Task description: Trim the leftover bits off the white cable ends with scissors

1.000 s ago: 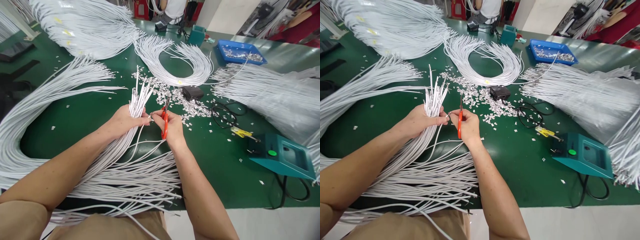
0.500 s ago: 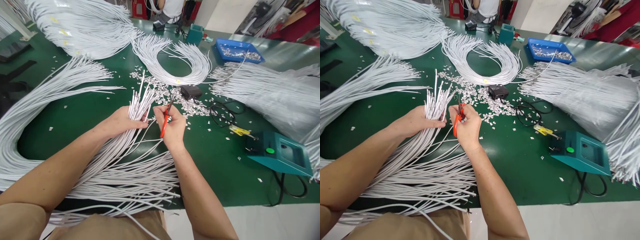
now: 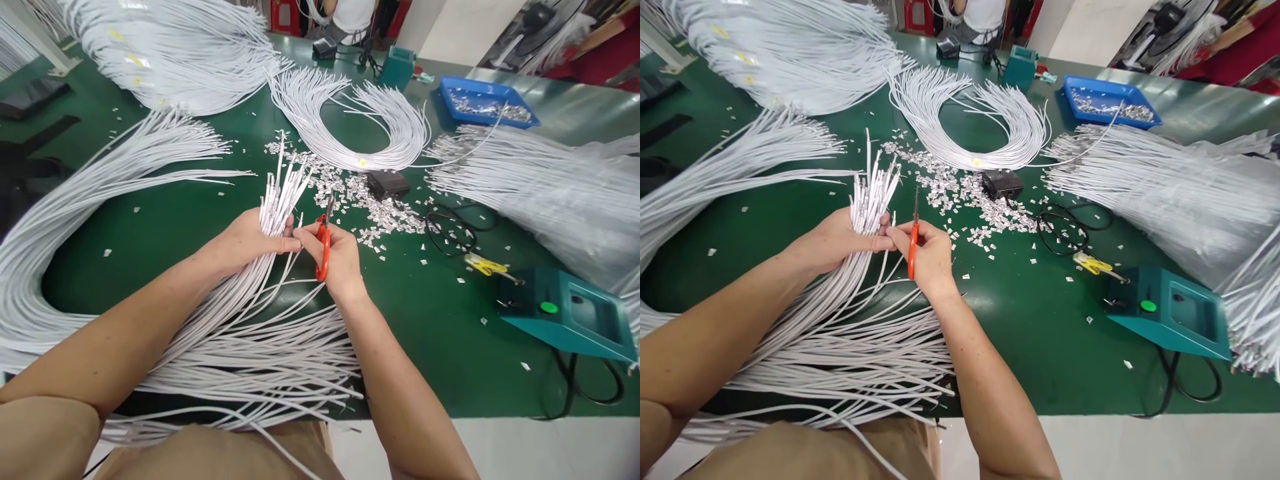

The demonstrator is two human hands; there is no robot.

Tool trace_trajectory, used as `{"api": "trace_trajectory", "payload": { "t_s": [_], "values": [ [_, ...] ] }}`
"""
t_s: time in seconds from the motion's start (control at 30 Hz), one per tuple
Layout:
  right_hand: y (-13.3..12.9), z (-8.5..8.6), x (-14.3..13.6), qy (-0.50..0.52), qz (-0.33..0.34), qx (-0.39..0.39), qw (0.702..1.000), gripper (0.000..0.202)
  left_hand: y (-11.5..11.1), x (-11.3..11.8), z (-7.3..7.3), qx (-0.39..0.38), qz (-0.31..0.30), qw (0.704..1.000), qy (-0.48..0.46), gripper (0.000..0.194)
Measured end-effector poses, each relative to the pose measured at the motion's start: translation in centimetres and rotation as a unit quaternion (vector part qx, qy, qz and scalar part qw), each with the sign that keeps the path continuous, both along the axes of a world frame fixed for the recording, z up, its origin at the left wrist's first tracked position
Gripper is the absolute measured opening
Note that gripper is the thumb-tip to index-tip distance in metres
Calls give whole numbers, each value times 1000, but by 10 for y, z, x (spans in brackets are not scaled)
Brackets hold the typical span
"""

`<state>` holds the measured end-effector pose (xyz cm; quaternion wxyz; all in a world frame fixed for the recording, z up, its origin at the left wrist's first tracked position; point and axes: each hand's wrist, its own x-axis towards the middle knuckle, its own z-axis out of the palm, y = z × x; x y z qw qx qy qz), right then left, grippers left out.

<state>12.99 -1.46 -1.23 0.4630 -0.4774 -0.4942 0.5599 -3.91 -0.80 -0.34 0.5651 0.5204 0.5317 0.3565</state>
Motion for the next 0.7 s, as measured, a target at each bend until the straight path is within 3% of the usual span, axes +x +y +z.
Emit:
{"api": "trace_trajectory", "payload": {
  "t_s": [0.17, 0.3, 0.5, 0.6, 0.7],
  "values": [
    [5, -6, 4, 18, -33, 7, 999, 25, -1, 4, -1, 5, 7, 1000, 7, 37],
    [7, -7, 6, 42, 4, -21, 999, 28, -2, 5, -2, 4, 14, 1000, 11, 36],
    [7, -5, 3, 39, 4, -36, 999, 23, -3, 8, 1, 15, 16, 1000, -3, 35],
    [8, -4, 8, -26, 26, -33, 999, 27, -3, 7, 1, 24, 33, 999, 20, 39],
    [10, -5, 15, -206, 13, 29, 978, 28, -3, 6, -1, 24, 63, 998, 15, 39]
  ]
}}
